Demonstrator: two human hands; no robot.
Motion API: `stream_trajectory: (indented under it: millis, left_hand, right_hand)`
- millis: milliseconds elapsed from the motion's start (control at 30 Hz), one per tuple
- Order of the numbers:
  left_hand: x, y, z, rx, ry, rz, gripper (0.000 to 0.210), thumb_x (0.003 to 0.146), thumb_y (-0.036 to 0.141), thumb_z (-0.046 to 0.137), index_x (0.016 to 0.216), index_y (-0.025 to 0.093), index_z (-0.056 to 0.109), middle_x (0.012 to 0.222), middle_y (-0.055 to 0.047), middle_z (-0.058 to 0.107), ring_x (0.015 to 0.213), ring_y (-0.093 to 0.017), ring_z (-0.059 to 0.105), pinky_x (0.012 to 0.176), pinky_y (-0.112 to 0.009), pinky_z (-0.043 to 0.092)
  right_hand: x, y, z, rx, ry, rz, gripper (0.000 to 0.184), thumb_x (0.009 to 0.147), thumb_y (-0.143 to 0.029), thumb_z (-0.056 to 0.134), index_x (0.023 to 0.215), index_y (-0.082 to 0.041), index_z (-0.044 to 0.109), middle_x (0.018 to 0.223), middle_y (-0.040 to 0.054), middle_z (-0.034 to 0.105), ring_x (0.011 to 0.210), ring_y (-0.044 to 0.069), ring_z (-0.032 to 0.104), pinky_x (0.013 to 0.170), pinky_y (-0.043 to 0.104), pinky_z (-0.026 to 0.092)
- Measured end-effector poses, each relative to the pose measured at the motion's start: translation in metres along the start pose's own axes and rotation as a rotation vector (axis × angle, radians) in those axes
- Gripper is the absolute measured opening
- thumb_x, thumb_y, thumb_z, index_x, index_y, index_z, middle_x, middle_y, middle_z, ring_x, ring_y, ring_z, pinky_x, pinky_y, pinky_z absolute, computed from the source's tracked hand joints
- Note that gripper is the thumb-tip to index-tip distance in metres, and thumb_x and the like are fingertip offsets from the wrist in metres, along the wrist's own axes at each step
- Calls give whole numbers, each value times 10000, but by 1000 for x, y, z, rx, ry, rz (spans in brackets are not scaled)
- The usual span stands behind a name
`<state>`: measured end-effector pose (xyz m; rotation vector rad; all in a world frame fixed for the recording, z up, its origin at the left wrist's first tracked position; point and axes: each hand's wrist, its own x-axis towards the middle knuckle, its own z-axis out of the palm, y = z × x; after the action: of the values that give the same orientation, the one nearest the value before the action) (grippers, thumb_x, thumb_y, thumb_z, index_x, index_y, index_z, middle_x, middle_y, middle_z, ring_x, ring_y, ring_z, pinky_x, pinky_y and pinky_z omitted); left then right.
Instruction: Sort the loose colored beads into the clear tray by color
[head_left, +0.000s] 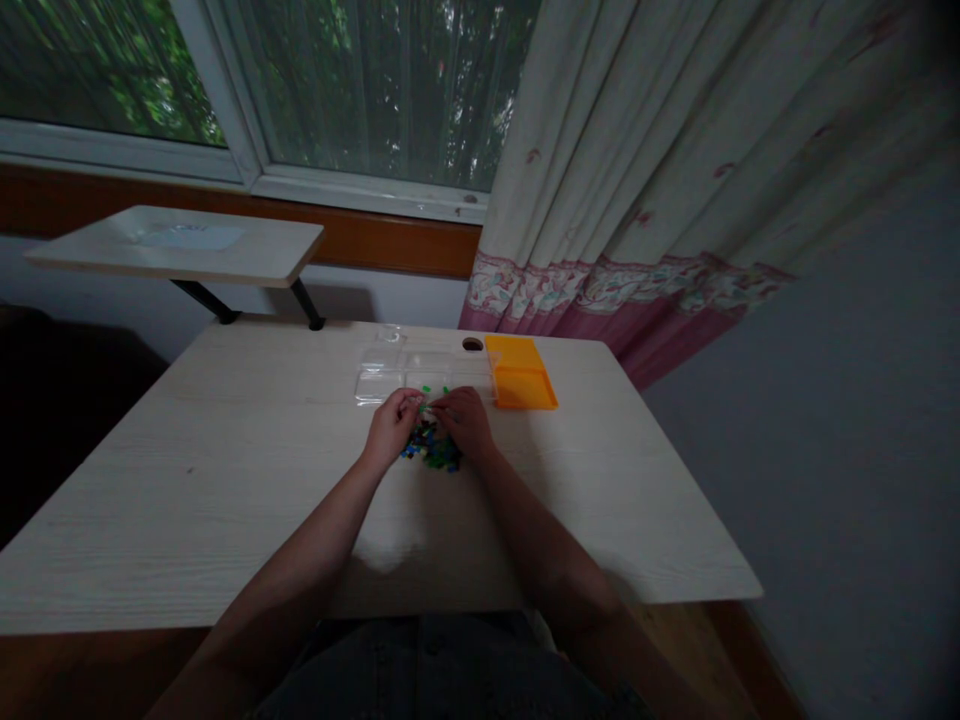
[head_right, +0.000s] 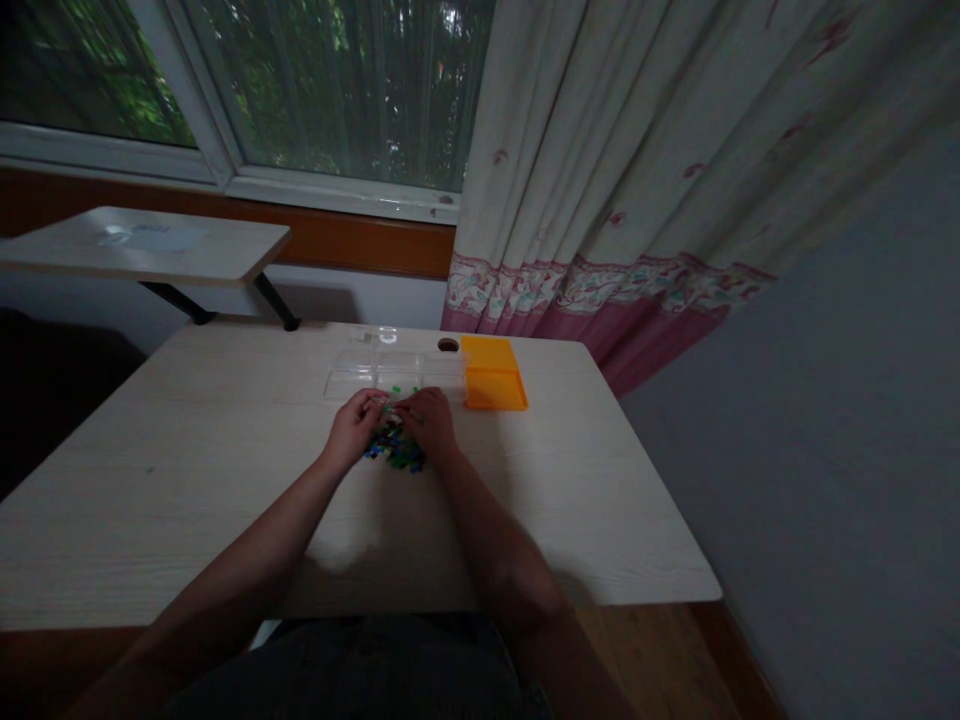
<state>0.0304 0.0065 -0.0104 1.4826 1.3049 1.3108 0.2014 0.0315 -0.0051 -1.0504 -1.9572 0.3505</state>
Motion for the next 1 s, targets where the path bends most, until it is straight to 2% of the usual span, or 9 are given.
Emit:
stream_trajectory:
  millis: [133,233,300,400,467,567,700,900,1000]
  left_hand:
    - [2,0,-6,102,28,21,283,886,403,526,1036,191,639,644,35,546,584,-122,496,564,-215,373]
    - [4,0,-10,221,-45,89,253,880,379,549,1006,192,665,664,27,546,613,-127,490,594,-228,377]
    - [5,2,-12,317,-113,195,211,878,338,565,982,195,680,741,3,593,711,-147,530,687,-258,409]
    - [5,6,-14,461,-220,350,164,867,314,601,937,201,697,837,-29,628,856,-185,555,821,-314,411]
    - [3,9,-15,546,-279,394,162,855,341,626,899,205,704,864,-44,622,879,-199,554,833,-330,410]
    - [-1,13,-15,645,-329,395,185,826,377,663,912,217,698,918,-56,609,903,-213,555,825,-335,420]
    - [-6,17,-13,724,-331,363,233,803,397,679,956,222,662,933,-54,594,911,-222,556,818,-337,430]
    - [-6,18,-11,767,-341,342,214,789,352,690,961,229,661,938,-52,587,916,-225,557,823,-342,435]
    - [-6,17,-11,764,-343,345,208,792,332,685,972,229,668,941,-52,589,914,-223,560,825,-344,439]
  right_hand:
    - [0,4,-4,-30,160,90,140,869,-353,658,860,-247,750,831,21,728,881,193,610,869,354,454]
    - [1,8,-8,-85,266,163,201,887,-389,624,864,-227,741,830,31,720,868,199,604,868,358,437]
    - [1,10,-10,-114,308,186,225,897,-396,605,869,-215,736,835,39,715,867,202,600,865,359,427]
    - [1,13,-9,-154,316,192,243,913,-392,577,869,-209,732,839,45,714,859,203,597,862,359,415]
    - [0,15,-8,-172,314,188,249,919,-389,568,869,-206,730,843,46,714,861,202,595,863,356,410]
    - [-1,17,-6,-184,319,187,237,913,-386,580,874,-205,727,856,42,714,876,199,591,871,348,402]
    - [-2,21,-5,-213,322,200,204,898,-376,608,887,-212,729,874,39,712,888,198,585,889,349,388]
    - [3,22,0,-305,332,182,183,893,-363,624,911,-227,746,891,54,691,943,210,553,912,360,367]
    - [5,18,4,-352,293,161,172,902,-347,615,908,-235,745,913,52,685,980,214,530,929,368,346]
